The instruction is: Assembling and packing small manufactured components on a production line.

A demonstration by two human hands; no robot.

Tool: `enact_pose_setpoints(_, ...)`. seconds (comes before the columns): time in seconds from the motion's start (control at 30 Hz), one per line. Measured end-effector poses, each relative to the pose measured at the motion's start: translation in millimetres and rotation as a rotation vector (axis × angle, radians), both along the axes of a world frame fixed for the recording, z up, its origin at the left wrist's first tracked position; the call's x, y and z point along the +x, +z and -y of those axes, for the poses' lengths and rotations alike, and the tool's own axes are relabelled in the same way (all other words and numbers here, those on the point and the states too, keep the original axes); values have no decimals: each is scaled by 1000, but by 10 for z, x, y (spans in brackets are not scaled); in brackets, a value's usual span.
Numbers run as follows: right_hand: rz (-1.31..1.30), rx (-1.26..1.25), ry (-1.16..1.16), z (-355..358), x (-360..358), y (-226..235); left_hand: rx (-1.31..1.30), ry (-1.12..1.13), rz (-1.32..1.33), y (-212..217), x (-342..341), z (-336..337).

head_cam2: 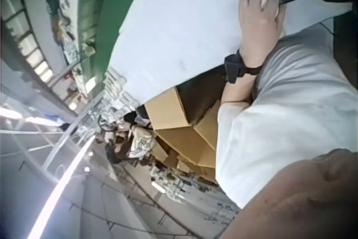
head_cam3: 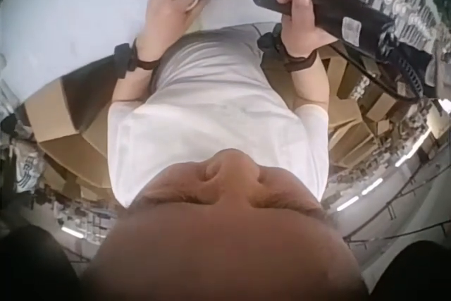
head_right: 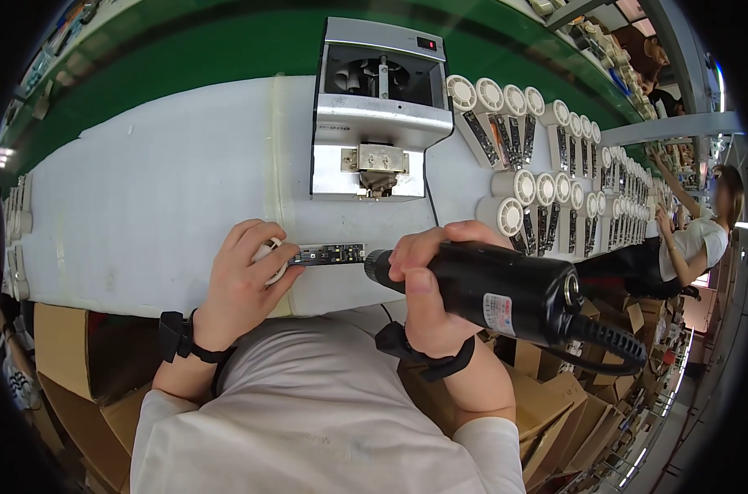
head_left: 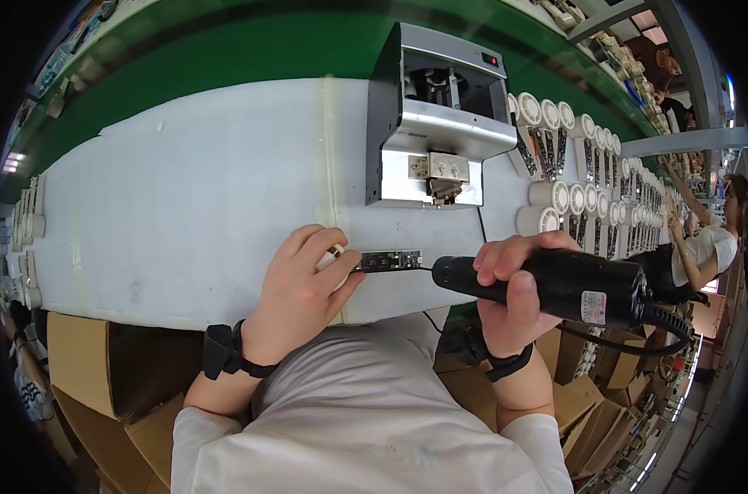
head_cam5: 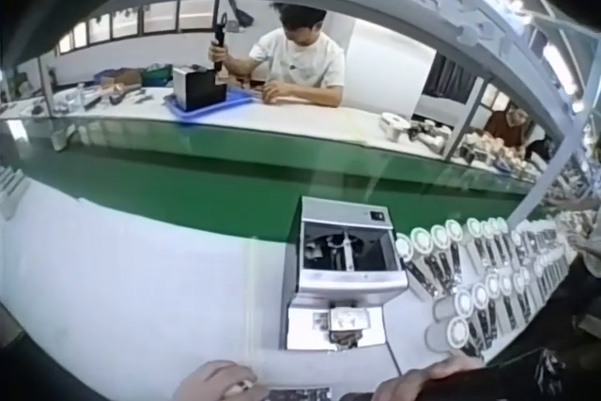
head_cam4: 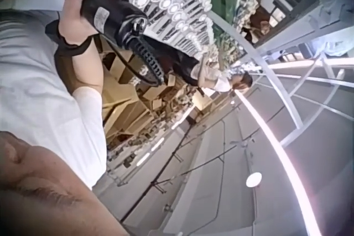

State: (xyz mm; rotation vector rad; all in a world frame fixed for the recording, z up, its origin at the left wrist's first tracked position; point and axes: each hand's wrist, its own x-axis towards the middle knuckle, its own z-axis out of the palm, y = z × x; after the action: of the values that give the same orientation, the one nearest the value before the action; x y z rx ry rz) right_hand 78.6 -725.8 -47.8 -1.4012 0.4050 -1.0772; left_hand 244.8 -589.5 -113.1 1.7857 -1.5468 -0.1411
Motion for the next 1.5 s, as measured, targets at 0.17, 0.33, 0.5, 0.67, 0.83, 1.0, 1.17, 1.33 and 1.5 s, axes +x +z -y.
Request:
enact_pose_setpoints(0.17,-16,10,5,18,-12,-6,6,-1,-7,3,-13,3)
enact_pose_setpoints(0.33,-26,-15,-8,2,23,-35,19,3,-20,7,-16,-3)
enact_pose_setpoints(0.5,-39,-42,2,-6,45,-91,18,11,2,7,-27,0)
enact_pose_setpoints(0.67,-9,-72,31,4,63,-142,31,7,-3,7,-19,1)
enact_pose_setpoints(0.83,-1,-21,55,-20,76,-172,53,27,21,-3,-5,-60)
enact_pose_setpoints(1.0,-15,-63,48,-33,95,-115,-28,5,-2,-25,-30,-33)
enact_pose_setpoints(1.17,161,-29,-80,84,-53,224,-55,3,11,-61,-26,-87)
enact_pose_setpoints(1.33,241,-6,-250,159,-399,453,-174,-6,128,214,42,-145)
enact_pose_setpoints(1.5,-371,250,-333,441,-456,130,-271,-150,141,432,97,-339)
